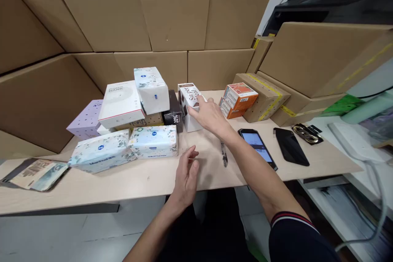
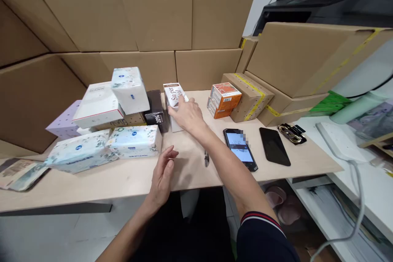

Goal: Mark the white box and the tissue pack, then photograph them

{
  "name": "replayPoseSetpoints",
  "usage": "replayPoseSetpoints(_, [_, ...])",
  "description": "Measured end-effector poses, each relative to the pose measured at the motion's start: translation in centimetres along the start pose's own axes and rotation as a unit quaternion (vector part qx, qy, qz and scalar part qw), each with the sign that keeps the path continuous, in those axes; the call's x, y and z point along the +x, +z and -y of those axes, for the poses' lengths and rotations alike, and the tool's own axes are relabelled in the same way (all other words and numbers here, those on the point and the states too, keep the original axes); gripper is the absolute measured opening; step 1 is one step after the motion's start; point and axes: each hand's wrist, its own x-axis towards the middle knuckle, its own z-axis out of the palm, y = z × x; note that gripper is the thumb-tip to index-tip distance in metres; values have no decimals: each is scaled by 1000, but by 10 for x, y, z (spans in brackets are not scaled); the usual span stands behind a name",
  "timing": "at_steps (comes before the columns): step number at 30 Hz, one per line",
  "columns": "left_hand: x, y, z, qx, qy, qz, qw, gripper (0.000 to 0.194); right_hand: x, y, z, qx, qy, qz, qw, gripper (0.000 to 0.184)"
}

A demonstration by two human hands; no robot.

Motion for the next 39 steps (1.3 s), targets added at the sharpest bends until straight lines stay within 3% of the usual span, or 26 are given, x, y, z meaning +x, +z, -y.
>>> replayPoseSetpoints(5, [2, 2, 0, -14, -9, -24, 1000, 46, -23, -21, -37, 98, 11, -21, 995, 58])
replayPoseSetpoints(9, [4, 3, 0, -30, -17, -43, 998, 51, -56, -20, -72, 204, 41, -83, 974, 60])
replayPoseSetpoints(11, [4, 4, 1, -43, -25, -44, 998, 55, -77, -12, -87, 306, 75, -105, 943, 61])
replayPoseSetpoints(14, [3, 4, 2, -63, -44, -39, 996, 61, -109, 5, -101, 474, 146, -111, 861, 63])
replayPoseSetpoints(17, [4, 3, 1, -95, -45, -27, 994, 62, -137, 22, -103, 567, 180, -127, 794, 61])
replayPoseSetpoints(20, [8, 3, -2, -137, -25, -18, 990, 64, -156, 34, -95, 611, 200, -132, 754, 60])
replayPoseSetpoints(22, [11, 3, -5, -156, -20, -23, 987, 66, -163, 36, -90, 623, 207, -119, 745, 60])
replayPoseSetpoints(26, [13, 3, -6, -196, -36, -52, 979, 73, -167, 33, -91, 634, 177, -64, 750, 55])
replayPoseSetpoints(28, [13, 3, -3, -220, -54, -64, 972, 70, -163, 32, -97, 613, 178, -66, 767, 58])
replayPoseSetpoints(29, [13, 3, -2, -231, -64, -68, 969, 68, -160, 32, -100, 577, 185, -82, 791, 59])
replayPoseSetpoints(32, [12, 2, 3, -249, -78, -72, 963, 67, -151, 39, -107, 387, 168, -119, 899, 48])
replayPoseSetpoints(34, [11, 1, 4, -242, -73, -68, 965, 68, -148, 45, -108, 306, 128, -103, 938, 39])
replayPoseSetpoints(39, [10, 0, 7, -230, -63, -58, 969, 67, -145, 52, -105, 305, 95, -80, 944, 35])
